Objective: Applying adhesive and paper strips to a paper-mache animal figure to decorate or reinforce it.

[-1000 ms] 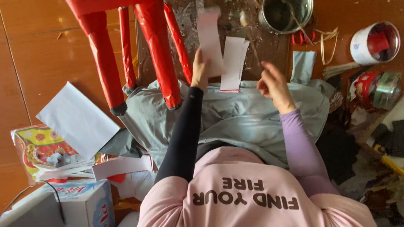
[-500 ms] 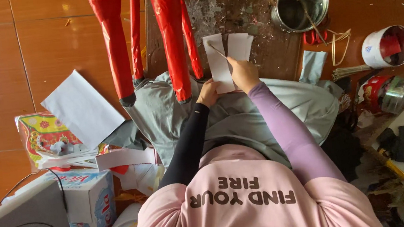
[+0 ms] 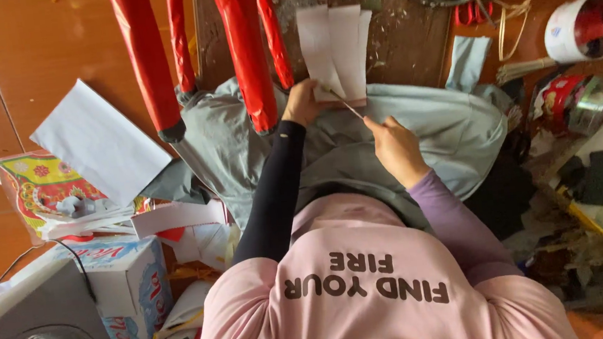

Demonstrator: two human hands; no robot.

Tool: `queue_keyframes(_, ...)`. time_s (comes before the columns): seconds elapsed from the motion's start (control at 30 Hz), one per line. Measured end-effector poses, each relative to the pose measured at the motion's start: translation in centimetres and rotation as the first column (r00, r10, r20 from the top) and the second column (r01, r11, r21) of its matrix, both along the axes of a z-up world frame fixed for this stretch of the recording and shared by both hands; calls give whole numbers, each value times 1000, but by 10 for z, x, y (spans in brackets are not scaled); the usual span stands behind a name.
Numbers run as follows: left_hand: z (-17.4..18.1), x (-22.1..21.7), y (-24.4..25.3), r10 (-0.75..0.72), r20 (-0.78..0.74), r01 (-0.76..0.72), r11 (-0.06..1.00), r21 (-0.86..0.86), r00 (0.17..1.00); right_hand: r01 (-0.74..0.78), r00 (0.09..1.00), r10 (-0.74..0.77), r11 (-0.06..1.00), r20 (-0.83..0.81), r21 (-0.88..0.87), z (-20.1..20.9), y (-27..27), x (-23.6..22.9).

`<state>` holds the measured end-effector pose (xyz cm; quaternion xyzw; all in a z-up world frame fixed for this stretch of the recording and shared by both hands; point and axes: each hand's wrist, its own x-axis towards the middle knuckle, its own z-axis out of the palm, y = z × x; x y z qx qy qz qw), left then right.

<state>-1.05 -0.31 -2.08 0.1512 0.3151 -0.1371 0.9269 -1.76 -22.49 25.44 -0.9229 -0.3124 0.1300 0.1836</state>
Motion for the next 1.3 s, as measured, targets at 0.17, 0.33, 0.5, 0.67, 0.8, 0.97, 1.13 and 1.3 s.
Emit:
queue_keyframes(0.17,87,15,12,88,234,-76,995,-61,968,86,993,-80,994,-85,60,15,-18,-6)
queue_keyframes(0.33,132,34,13,183,236,-202,977,62,954,125,984,-83,955,-160,268,29,-7,-23)
queue_keyframes(0.5,194,33,17,223,331,-277,953,126,917,251,942,-199,952,-269,173,34,-20,-16)
queue_keyframes(0.67,193,36,14,216,357,-295,938,181,909,192,964,-124,937,-237,292,23,-17,-17)
queue_keyframes(0.8,219,31,17,214,406,-297,943,152,889,340,937,-322,931,-137,132,-11,-51,42)
queue_keyframes(0.97,251,32,6,198,374,-254,961,106,906,475,866,-495,859,72,191,-38,-81,150)
queue_keyframes(1.13,265,35,3,224,492,-246,969,-19,841,158,842,-251,961,477,227,34,-28,161)
queue_keyframes(1.3,269,36,-5,217,433,-220,975,-45,875,-418,678,139,881,722,223,102,33,98)
